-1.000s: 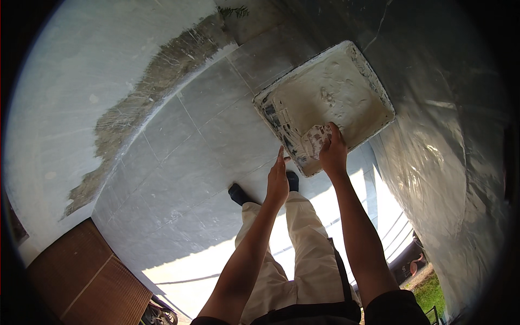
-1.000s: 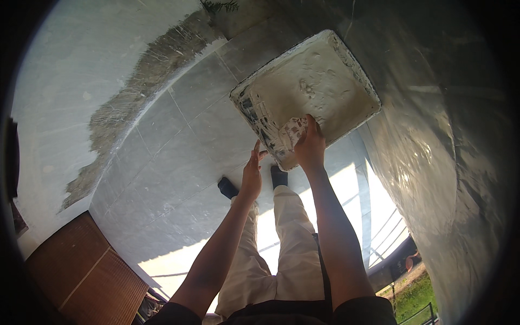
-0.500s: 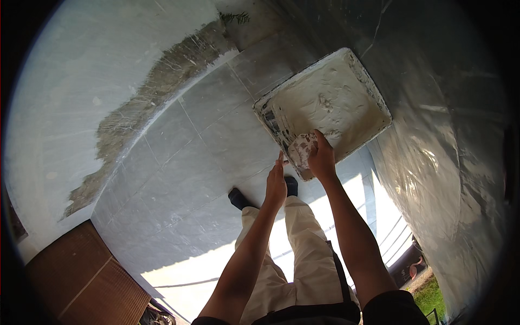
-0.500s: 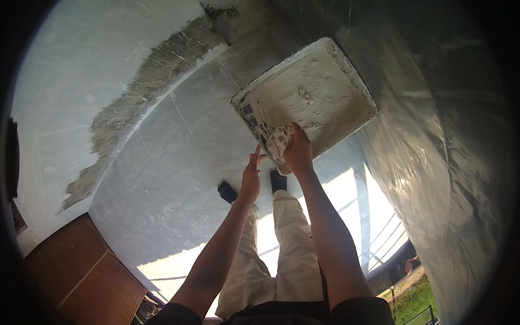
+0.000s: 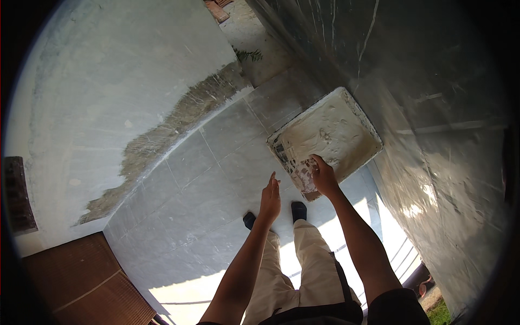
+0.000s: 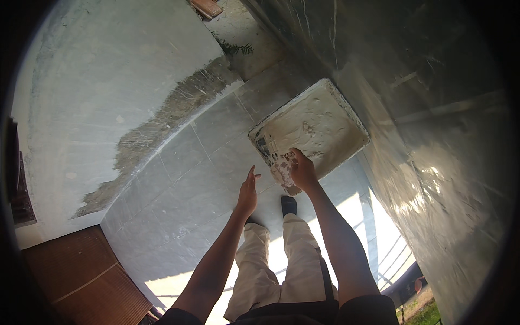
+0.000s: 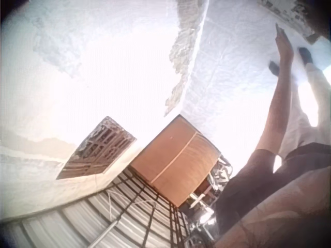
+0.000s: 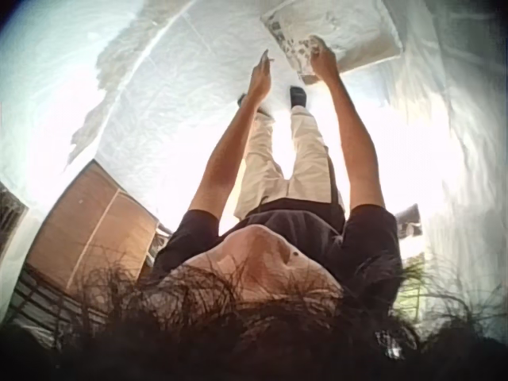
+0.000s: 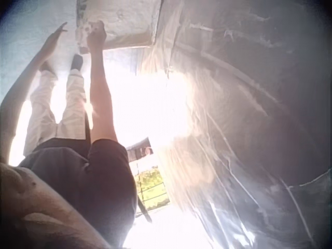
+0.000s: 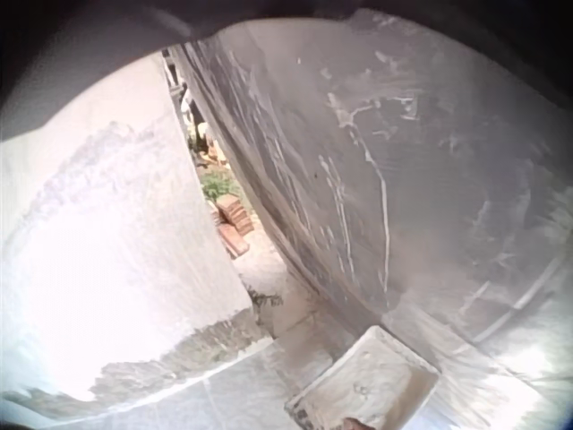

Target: The person patches a hole in an exterior wall by applying filler material from a tray to the wall with a putty knife.

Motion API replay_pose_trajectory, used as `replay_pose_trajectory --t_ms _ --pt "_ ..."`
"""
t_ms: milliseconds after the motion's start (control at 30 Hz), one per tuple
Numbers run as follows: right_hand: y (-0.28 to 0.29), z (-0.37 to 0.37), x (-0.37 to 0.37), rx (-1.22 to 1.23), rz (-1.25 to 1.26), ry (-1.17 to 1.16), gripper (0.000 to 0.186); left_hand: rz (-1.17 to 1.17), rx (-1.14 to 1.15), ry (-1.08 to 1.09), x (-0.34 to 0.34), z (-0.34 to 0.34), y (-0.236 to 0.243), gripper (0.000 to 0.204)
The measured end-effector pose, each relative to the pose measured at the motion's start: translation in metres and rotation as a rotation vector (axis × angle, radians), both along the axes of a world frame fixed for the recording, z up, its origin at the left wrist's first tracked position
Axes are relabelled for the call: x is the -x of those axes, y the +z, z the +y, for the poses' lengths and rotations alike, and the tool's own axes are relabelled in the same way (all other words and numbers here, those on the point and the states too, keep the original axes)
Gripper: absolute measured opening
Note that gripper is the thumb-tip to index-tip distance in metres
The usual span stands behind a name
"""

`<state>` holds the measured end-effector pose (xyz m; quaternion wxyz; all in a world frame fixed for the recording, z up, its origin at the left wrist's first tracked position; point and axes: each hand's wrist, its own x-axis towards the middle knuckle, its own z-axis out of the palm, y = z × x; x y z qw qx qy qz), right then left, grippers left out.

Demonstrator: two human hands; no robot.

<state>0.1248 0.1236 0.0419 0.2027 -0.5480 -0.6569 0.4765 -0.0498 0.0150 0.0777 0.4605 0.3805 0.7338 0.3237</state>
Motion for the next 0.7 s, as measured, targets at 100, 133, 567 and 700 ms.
replay_pose_trajectory --t_ms 100,133,567,700 --pt "0.028 0.011 0.009 0.003 0.077 -0.037 0.051 0.024 -0.063 0.052 0.009 0.012 0.028 0.067" --pt "0.04 0.017 0.012 0.039 0.099 -0.055 0.051 0.023 -0.085 0.065 0.012 0.018 0.039 0.066" --pt "0.199 0.102 0.074 -0.072 0.465 -0.053 0.052 0.367 -0.416 0.057 0.077 0.087 0.211 0.058" --pt "0.261 0.109 0.113 0.075 0.652 -0.01 0.051 0.521 -0.58 0.088 0.105 0.092 0.26 0.056"
